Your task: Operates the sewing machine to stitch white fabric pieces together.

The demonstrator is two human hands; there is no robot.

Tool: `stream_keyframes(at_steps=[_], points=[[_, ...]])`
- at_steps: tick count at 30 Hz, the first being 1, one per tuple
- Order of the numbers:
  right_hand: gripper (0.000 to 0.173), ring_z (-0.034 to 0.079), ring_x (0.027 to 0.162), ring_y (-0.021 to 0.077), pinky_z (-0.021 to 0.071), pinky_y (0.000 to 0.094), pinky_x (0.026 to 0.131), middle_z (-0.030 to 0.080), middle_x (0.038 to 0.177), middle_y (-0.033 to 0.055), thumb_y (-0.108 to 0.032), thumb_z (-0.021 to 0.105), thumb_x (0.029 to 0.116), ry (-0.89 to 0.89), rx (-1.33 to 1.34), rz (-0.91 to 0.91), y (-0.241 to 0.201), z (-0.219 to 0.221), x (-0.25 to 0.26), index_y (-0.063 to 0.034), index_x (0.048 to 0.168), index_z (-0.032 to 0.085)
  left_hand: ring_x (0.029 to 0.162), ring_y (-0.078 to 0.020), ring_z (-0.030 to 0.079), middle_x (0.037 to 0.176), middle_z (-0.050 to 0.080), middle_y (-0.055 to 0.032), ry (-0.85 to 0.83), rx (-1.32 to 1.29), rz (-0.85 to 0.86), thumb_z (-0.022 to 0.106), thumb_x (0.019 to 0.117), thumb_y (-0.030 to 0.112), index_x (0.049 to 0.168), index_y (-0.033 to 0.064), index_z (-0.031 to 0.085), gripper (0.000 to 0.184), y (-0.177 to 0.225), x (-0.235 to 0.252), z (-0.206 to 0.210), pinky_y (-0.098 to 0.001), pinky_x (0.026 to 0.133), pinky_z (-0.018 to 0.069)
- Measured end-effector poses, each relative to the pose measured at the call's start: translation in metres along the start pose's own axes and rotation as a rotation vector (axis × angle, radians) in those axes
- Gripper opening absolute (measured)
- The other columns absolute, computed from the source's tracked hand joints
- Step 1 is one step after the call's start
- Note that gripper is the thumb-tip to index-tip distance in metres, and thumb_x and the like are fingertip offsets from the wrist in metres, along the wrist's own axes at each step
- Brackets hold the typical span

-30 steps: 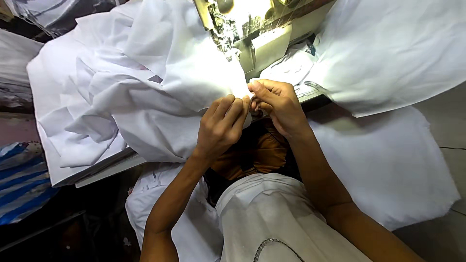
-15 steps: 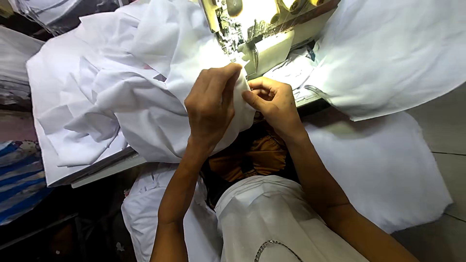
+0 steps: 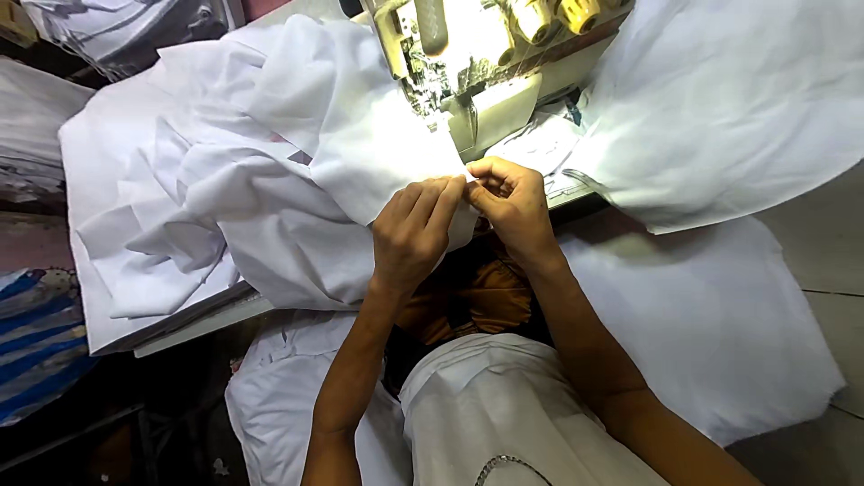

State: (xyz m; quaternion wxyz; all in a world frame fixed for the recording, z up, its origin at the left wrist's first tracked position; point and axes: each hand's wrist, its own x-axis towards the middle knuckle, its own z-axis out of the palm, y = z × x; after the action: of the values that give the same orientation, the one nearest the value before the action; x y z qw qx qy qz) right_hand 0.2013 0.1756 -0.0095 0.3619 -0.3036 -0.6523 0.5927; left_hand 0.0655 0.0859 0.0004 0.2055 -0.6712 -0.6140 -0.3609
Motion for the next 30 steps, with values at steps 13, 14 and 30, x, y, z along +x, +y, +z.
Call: stream_keyframes(at_steps=[13, 14, 30], points=[[0.009, 0.062, 0.067, 0.0038, 0.0518, 0.0162, 0.058, 0.068, 0.083, 0.0011, -0.006, 0.065, 0.0984, -0.013, 0.033, -0.006, 0.002, -0.002, 0.003, -0.0054, 0.106, 0.070, 0.099, -0.0234, 0.070, 0.104, 0.074, -0.0135, -0.016, -0.038, -0.063, 0.066, 0.0951, -0.001, 0.106, 0.0018, 0.077, 0.016, 0.001, 0.006, -0.003, -0.0318, 0.085, 0.0572], [0.010, 0.062, 0.067, 0.0039, 0.0520, 0.0164, 0.059, 0.068, 0.083, 0.0012, -0.006, 0.065, 0.0989, -0.017, 0.043, 0.000, 0.002, -0.003, 0.004, -0.0052, 0.107, 0.070, 0.100, -0.0237, 0.070, 0.104, 0.073, -0.0136, -0.015, -0.044, -0.070, 0.067, 0.0949, -0.001, 0.106, 0.0020, 0.077, 0.016, 0.002, 0.005, -0.004, -0.0317, 0.086, 0.0570], [0.012, 0.063, 0.062, 0.0055, 0.0539, 0.0202, 0.058, 0.069, 0.076, 0.0014, -0.016, 0.071, 0.0966, -0.082, 0.114, 0.103, -0.002, -0.006, 0.022, -0.0035, 0.096, 0.072, 0.097, -0.0286, 0.070, 0.103, 0.074, -0.0157, -0.168, 0.098, 0.192, 0.061, 0.0952, -0.002, 0.104, -0.0031, 0.076, 0.016, 0.005, -0.001, -0.009, -0.0371, 0.086, 0.0555]])
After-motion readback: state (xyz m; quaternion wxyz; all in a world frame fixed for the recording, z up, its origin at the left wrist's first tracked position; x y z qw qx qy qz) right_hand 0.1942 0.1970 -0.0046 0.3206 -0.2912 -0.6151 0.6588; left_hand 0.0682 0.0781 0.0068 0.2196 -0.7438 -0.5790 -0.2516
